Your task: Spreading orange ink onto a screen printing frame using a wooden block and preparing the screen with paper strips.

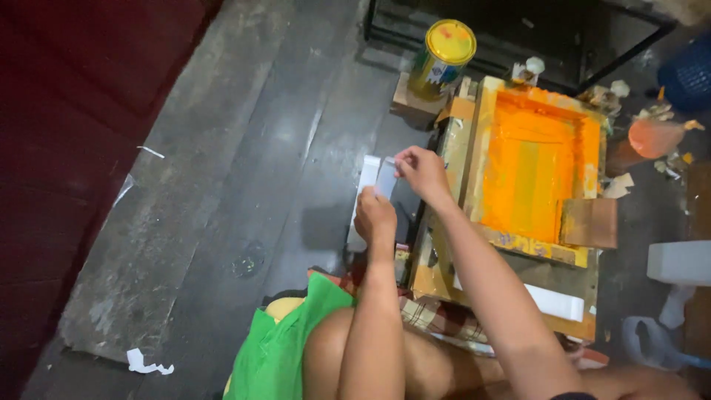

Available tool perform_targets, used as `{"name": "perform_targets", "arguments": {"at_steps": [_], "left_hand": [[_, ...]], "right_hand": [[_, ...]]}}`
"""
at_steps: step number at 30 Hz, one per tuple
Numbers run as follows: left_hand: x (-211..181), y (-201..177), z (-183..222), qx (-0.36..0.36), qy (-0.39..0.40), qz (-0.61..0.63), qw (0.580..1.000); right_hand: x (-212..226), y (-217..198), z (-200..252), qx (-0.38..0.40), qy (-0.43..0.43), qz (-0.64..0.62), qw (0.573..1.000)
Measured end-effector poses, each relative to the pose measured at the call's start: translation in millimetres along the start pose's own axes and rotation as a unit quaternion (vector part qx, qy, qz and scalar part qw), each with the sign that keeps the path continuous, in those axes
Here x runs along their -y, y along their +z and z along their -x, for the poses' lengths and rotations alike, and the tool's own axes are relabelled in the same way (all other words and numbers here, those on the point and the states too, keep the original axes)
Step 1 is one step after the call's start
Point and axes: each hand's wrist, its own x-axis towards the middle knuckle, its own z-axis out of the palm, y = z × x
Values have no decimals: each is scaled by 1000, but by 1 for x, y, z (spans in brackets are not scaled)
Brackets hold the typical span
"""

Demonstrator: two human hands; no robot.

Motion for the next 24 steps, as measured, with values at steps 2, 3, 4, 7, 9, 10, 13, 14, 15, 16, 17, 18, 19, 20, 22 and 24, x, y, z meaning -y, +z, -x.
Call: {"name": "perform_targets", "arguments": {"at_steps": [2, 3, 4, 7, 9, 10, 13, 14, 15, 16, 17, 18, 19, 20, 22, 24], "left_hand": [[18, 15, -19, -5, -34, -10, 999], [26, 21, -29, -14, -64, -15, 998], [40, 28, -35, -17, -67, -16, 997], [67, 46, -51, -9, -75, -90, 993], [74, 55, -52, -55, -73, -96, 991], [68, 48, -47, -57, -74, -97, 991], [60, 38, -36, -72, -76, -105, 989], [64, 40, -39, -73, -91, -102, 988], [68, 43, -41, -73, -105, -99, 987], [66, 42, -39, -74, -102, -99, 987], [65, 41, -37, -83, -99, -117, 985], [63, 39, -36, -94, -96, -135, 982], [58, 33, -34, -97, -94, -135, 982], [51, 28, -33, -78, -124, -147, 978], [45, 24, -33, -61, -148, -160, 974], [47, 28, -32, -91, -145, -146, 974]], "right_hand": [[-21, 24, -18, 14, 29, 5, 999], [-29, 36, -29, 25, 52, 11, 998], [-34, 47, -37, 28, 50, 9, 998], [-43, 72, -57, 67, 122, 47, 989], [-38, 80, -59, 65, 142, 71, 985], [-33, 80, -61, 67, 141, 70, 985], [-22, 79, -61, 69, 128, 79, 986], [-19, 80, -63, 59, 136, 91, 985], [-17, 80, -64, 50, 144, 102, 983], [-19, 81, -66, 47, 143, 101, 983], [-22, 82, -67, 48, 143, 103, 983], [-22, 84, -70, 50, 141, 105, 983], [-23, 87, -70, 48, 138, 104, 984], [-24, 89, -71, 60, 149, 111, 981], [-27, 91, -75, 65, 160, 116, 978], [-37, 93, -76, 91, 131, 153, 975]]}}
